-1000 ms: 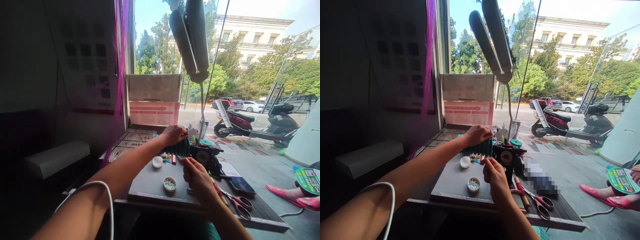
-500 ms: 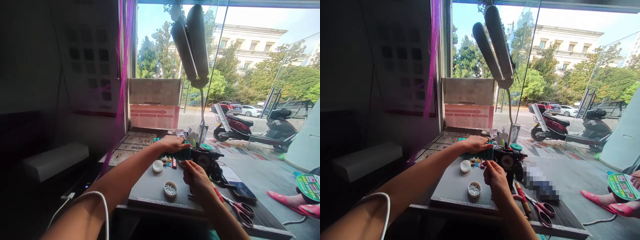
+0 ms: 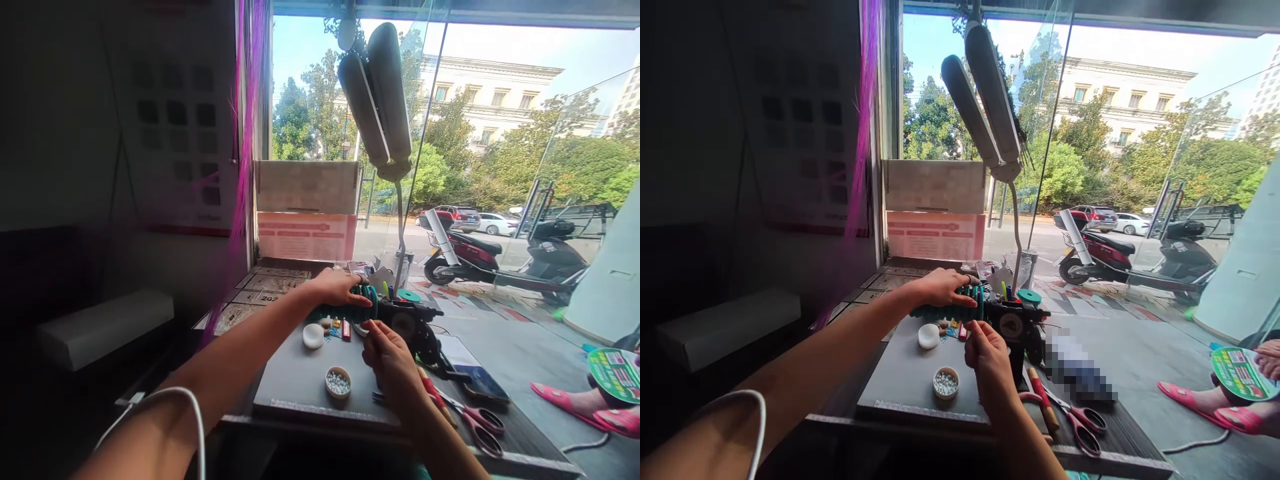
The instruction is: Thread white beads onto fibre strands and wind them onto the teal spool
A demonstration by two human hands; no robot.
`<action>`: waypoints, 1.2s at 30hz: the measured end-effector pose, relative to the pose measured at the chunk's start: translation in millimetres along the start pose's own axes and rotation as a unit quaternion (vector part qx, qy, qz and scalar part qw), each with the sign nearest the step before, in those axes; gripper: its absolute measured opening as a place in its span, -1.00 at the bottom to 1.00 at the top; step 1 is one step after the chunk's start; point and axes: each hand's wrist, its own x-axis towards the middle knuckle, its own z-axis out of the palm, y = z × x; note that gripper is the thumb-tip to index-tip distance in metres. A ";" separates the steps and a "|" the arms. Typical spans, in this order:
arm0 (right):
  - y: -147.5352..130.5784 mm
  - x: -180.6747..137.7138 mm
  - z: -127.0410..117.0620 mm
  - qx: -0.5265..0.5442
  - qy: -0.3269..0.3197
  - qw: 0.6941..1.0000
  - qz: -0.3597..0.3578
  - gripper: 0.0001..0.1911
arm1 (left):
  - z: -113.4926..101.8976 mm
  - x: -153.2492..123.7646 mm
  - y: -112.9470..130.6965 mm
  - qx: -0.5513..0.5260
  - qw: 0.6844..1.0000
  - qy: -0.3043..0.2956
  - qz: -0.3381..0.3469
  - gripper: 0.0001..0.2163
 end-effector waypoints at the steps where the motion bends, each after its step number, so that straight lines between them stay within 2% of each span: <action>1: 1.8 0.3 -0.4 -0.004 -0.003 1.000 0.001 -0.59 | 2.7 -3.5 5.0 0.029 0.999 0.021 -0.019 -0.46; 3: 3.9 -0.1 0.0 -0.007 -0.002 1.000 -0.008 -0.60 | 9.0 -10.4 12.2 0.064 0.995 0.070 -0.032 -0.50; 5: 3.0 -1.3 1.9 0.000 0.010 1.000 -0.025 -0.59 | 14.1 -15.2 13.3 0.064 0.993 0.098 -0.018 -0.52; 9: -3.5 -1.3 6.1 -0.005 0.017 0.999 -0.030 -0.57 | 14.6 -14.5 2.7 0.041 0.997 0.062 0.005 -0.45; 12: -4.1 1.5 6.7 -0.009 0.017 0.999 -0.034 -0.58 | 10.7 -9.3 -3.6 0.017 0.999 0.035 -0.011 -0.44; 18: 0.7 4.0 6.3 -0.036 0.027 0.997 -0.055 -0.60 | 9.2 -4.6 -4.0 0.009 0.999 0.031 -0.021 -0.45; 20: -0.9 0.1 5.4 -0.093 0.038 0.992 -0.072 -0.59 | 9.6 -4.9 -4.0 0.014 0.999 0.039 -0.027 -0.44; 22: -4.5 -7.3 2.7 -0.226 0.056 0.965 -0.122 -0.61 | 9.4 -5.2 -4.6 0.013 0.999 0.040 -0.028 -0.42; 23: -6.9 -11.8 0.8 -0.310 0.072 0.935 -0.158 -0.62 | 9.0 -5.3 -5.2 0.010 0.999 0.037 -0.028 -0.41; 25: -13.1 -19.9 -3.8 -0.446 0.114 0.856 -0.236 -0.68 | 7.2 -4.8 -6.8 -0.001 0.999 0.026 -0.030 -0.38; 26: -16.8 -22.6 -6.0 -0.481 0.129 0.823 -0.272 -0.72 | 5.9 -4.3 -7.8 -0.010 0.999 0.018 -0.031 -0.38; 27: -20.9 -23.8 -8.0 -0.493 0.132 0.805 -0.303 -0.75 | 4.5 -3.3 -9.1 -0.024 0.999 0.010 -0.032 -0.38; 28: -25.2 -23.4 -9.5 -0.486 0.117 0.802 -0.326 -0.77 | 3.2 -1.9 -10.7 -0.040 0.999 -0.001 -0.033 -0.38; 30: -33.1 -18.6 -10.8 -0.440 0.050 0.832 -0.335 -0.75 | 0.9 2.3 -14.8 -0.076 0.996 -0.023 -0.033 -0.40; 32: -37.0 -10.8 -10.1 -0.366 -0.010 0.884 -0.291 -0.72 | -0.4 8.0 -19.7 -0.108 0.993 -0.046 -0.029 -0.41; 34: -34.6 -3.5 -8.5 -0.271 -0.017 0.936 -0.224 -0.73 | -0.8 14.1 -24.7 -0.132 0.989 -0.067 -0.020 -0.43; 36: -26.0 0.9 -7.1 -0.175 0.009 0.971 -0.166 -0.74 | -0.7 19.2 -28.7 -0.157 0.984 -0.086 -0.012 -0.45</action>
